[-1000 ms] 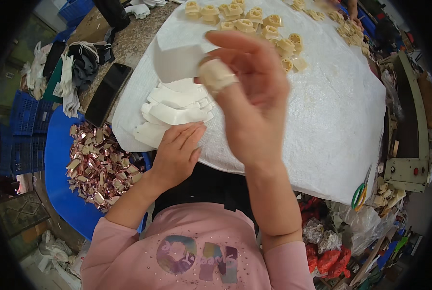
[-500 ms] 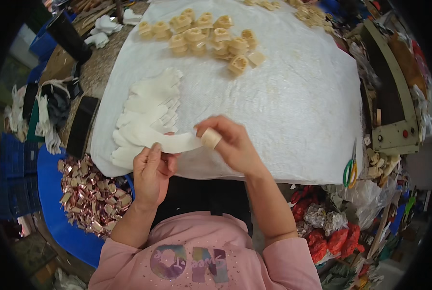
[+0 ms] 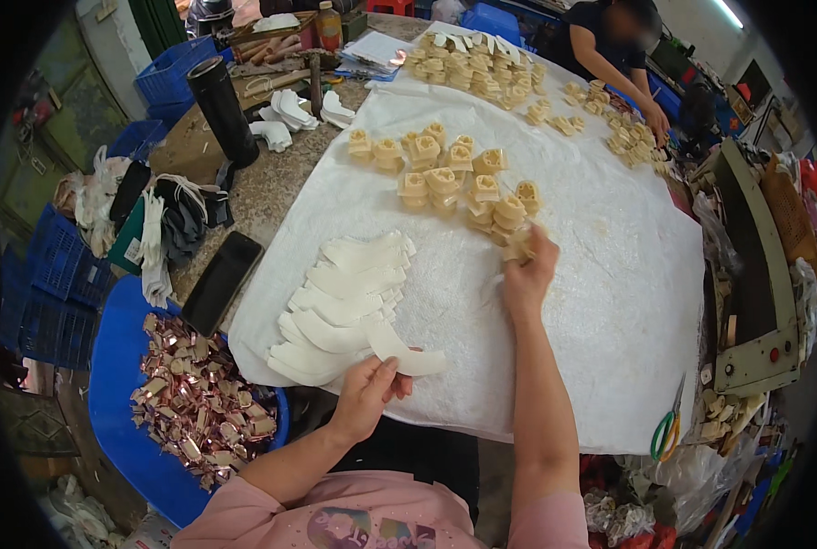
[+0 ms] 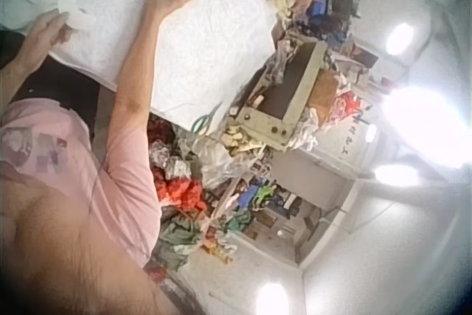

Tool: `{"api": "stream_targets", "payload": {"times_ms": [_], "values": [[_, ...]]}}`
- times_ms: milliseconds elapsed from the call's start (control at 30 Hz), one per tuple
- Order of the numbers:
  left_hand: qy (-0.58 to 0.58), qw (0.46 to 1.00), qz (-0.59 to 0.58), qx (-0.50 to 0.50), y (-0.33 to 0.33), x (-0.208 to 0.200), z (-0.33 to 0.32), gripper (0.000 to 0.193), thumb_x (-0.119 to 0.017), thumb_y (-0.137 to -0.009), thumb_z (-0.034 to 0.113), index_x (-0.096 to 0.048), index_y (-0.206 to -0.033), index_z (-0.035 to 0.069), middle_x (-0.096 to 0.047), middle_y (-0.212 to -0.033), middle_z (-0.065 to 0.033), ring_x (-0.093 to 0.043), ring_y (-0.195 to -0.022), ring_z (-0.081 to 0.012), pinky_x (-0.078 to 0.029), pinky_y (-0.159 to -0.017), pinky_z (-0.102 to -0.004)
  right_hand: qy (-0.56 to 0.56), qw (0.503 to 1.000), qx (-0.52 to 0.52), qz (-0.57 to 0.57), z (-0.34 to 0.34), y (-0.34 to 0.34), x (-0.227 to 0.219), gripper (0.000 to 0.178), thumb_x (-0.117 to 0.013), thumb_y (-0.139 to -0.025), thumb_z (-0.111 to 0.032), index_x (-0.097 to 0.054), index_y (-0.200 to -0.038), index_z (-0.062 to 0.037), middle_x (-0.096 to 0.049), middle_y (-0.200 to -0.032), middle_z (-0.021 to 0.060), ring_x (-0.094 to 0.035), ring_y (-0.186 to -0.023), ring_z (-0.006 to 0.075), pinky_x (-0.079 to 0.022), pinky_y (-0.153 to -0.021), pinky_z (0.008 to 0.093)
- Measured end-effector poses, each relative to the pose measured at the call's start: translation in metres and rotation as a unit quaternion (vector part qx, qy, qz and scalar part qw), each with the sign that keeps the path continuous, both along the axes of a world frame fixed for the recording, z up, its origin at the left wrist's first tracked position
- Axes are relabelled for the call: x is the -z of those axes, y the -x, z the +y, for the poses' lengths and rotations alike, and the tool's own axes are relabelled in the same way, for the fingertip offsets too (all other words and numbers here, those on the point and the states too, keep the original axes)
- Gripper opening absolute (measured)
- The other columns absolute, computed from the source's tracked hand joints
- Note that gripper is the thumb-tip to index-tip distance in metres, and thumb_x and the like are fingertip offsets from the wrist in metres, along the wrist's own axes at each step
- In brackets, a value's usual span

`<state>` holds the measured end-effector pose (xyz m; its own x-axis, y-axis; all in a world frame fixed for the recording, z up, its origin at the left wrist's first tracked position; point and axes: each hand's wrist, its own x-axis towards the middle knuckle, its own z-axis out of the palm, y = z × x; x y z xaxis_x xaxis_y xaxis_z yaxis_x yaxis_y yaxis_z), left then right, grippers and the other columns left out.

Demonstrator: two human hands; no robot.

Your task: The recorder is folding and fitting small tan shoe components onto white fabric pieces as part of an assembly process.

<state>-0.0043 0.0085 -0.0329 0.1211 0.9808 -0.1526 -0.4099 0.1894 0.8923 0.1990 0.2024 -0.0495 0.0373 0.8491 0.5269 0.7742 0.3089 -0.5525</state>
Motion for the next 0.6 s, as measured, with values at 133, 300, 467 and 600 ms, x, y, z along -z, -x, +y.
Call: {"api": "stream_targets", "payload": {"times_ms": [133, 300, 467, 600], "values": [[-0.008, 0.999, 0.038, 0.021, 0.002, -0.005, 0.003, 0.034, -0.037, -0.098, 0.020, -0.054, -0.116, -0.004, -0.054, -0.078, -0.0019, -0.045, -0.069, -0.0071, -0.037, -0.062, -0.0208, 0.110, 0.929, 0.002, 0.354, -0.020, -0.001, -0.018, 0.052, -0.059, -0.078, 0.000, -0.044, -0.128, -0.0051, -0.053, -0.111, 0.0117, -0.055, -0.095, 0.0185, -0.047, -0.080, 0.0297], [-0.019, 0.997, -0.067, 0.015, 0.003, 0.013, 0.001, 0.033, -0.038, -0.098, 0.017, -0.050, -0.121, -0.003, -0.058, -0.104, -0.0090, -0.052, -0.086, -0.0117, -0.042, -0.075, -0.0247, 0.134, 0.969, -0.133, 0.162, -0.083, 0.008, -0.025, 0.055, -0.064, -0.073, 0.002, -0.048, -0.125, -0.0049, -0.057, -0.106, 0.0123, -0.057, -0.091, 0.0234, -0.047, -0.082, 0.0321], [-0.115, 0.990, 0.078, 0.015, -0.005, 0.001, 0.008, 0.032, -0.040, -0.097, 0.015, -0.049, -0.123, 0.000, -0.051, -0.122, -0.0103, -0.049, -0.107, -0.0168, -0.038, -0.091, -0.0295, -0.004, 0.966, -0.123, -0.230, -0.130, 0.031, -0.050, 0.061, -0.071, -0.061, 0.002, -0.053, -0.118, -0.0048, -0.055, -0.107, 0.0143, -0.050, -0.102, 0.0342, -0.045, -0.087, 0.0394], [-0.192, 0.970, 0.148, 0.006, -0.019, -0.001, 0.022, 0.031, -0.042, -0.096, 0.015, -0.050, -0.123, 0.002, -0.044, -0.129, -0.0110, -0.043, -0.117, -0.0195, -0.033, -0.099, -0.0319, 0.023, 0.978, -0.181, -0.097, -0.131, 0.030, -0.024, 0.041, -0.067, -0.066, 0.001, -0.060, -0.105, -0.0060, -0.055, -0.111, 0.0147, -0.053, -0.097, 0.0343, -0.046, -0.083, 0.0406]]}}
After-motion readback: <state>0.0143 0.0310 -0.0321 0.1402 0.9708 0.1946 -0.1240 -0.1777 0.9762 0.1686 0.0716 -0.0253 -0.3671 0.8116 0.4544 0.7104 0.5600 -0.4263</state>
